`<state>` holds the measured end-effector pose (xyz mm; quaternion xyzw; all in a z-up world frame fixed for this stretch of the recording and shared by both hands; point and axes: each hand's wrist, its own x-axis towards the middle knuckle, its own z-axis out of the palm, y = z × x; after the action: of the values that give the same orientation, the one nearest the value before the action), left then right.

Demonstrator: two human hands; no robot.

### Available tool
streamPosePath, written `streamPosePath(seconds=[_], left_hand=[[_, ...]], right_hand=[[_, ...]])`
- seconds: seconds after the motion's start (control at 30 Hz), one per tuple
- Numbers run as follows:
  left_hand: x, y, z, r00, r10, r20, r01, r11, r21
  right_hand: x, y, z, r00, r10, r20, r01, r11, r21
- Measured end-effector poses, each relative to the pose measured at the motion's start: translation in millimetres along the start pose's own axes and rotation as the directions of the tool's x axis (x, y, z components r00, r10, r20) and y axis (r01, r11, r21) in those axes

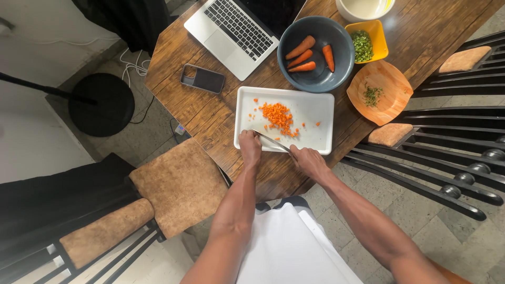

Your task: Chopping carrots into small pieces on a cutting board using a knife.

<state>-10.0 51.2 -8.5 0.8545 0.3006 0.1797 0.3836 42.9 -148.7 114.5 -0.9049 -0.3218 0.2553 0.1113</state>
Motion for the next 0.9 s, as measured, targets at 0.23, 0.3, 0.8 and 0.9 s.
streamPosePath(seconds=[0.23, 0.3, 0.8, 0.9], left_hand=[[0.0, 5.8, -1.1, 0.999, -0.035, 0.038, 0.033, 0.999, 0.035], [-2.4, 2.0, -4.1, 0.995, 0.081, 0.061, -0.081, 0.997, 0.008], [3.4, -15.1, 0.2, 0.990, -0.042, 0.136, 0.111, 0.819, -0.563], [2.3, -1.3, -27.5, 0.972, -0.188, 0.144, 0.236, 0.783, -0.575]], right_hand=[[7.3, 4.3, 11.7, 0.995, 0.071, 0.063, -0.073, 0.997, 0.023], [15.1, 9.2, 32.0, 1.000, 0.013, -0.006, -0.013, 0.999, -0.037], [-5.4, 10.1, -4.4, 0.944, 0.304, 0.130, -0.318, 0.942, 0.104], [4.2, -26.8, -2.6, 0.945, 0.285, 0.162, -0.316, 0.923, 0.221]])
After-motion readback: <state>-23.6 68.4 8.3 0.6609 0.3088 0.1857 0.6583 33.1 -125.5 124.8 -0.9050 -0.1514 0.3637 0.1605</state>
